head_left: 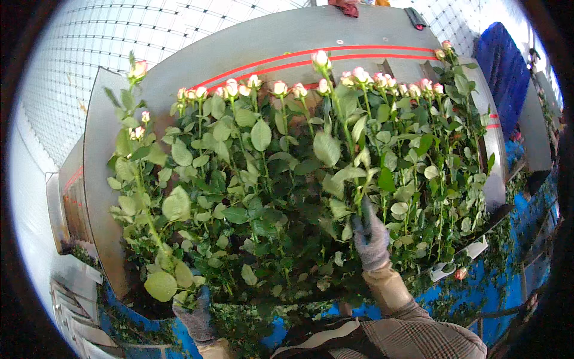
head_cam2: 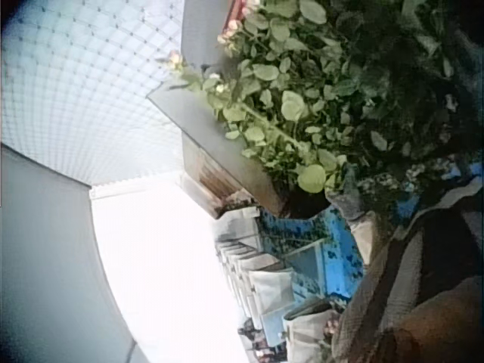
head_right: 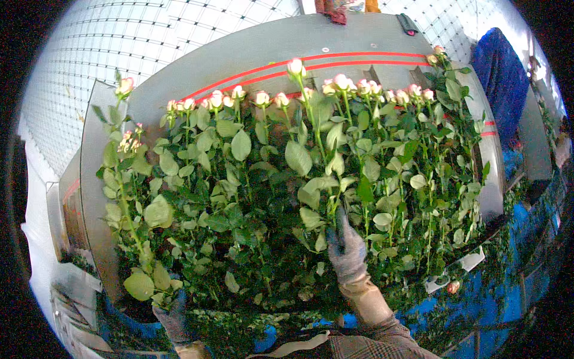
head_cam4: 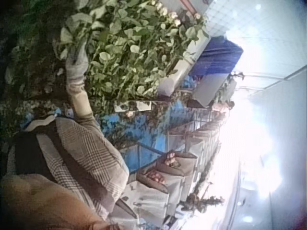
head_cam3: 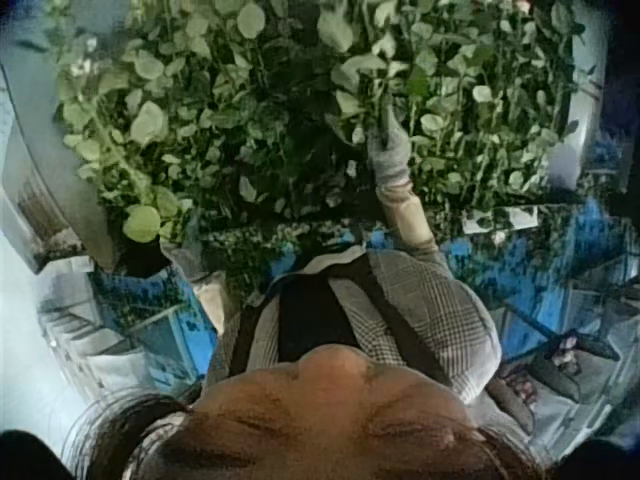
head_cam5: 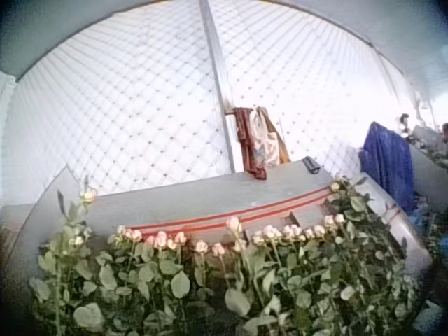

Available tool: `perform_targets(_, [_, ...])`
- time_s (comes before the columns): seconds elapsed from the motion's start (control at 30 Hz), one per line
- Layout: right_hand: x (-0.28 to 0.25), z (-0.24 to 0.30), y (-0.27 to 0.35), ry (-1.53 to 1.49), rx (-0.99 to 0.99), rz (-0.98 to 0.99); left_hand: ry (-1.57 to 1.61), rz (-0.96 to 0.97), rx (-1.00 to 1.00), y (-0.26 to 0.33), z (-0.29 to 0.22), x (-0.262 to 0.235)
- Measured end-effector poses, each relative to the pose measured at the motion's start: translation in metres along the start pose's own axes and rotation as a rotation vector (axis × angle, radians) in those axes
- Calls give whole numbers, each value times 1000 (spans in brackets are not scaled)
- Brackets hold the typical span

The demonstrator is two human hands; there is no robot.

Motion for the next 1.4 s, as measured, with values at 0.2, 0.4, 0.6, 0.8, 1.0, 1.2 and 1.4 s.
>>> perform_targets(0.2, [-45, -89, -38, 487, 68, -1, 219, 4, -8, -5, 8, 17])
perform_targets(0.4, [-37, -138, -21, 468, 186, 178, 181, 98, 141, 9, 13, 78])
perform_targets(0.6, [-87, 61, -45, -94, -63, 148, -303, 242, 851, 70, -78, 189])
perform_targets(0.8, [-27, 113, -95, -284, -117, -58, -152, 900, 515, 121, -38, 268])
perform_targets(1.0, [79, -3, -23, 153, -44, 24, -434, 543, 273, 34, 7, 188])
perform_targets(1.2, [148, -51, -8, 458, -2, 311, -591, 602, 202, 25, 79, 174])
perform_targets(1.4, [137, -55, -10, 361, -118, 142, -1054, 616, -141, 26, 122, 209])
Point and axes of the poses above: each hand's wrist, its own y-axis away from the middle knuckle, its own x-axis out of the palm, z = x × y, the point moved 7 cm from there along -y, towards the middle knuckle, and after that the axes turned 15 degrees about y, right-handed, at the moved point
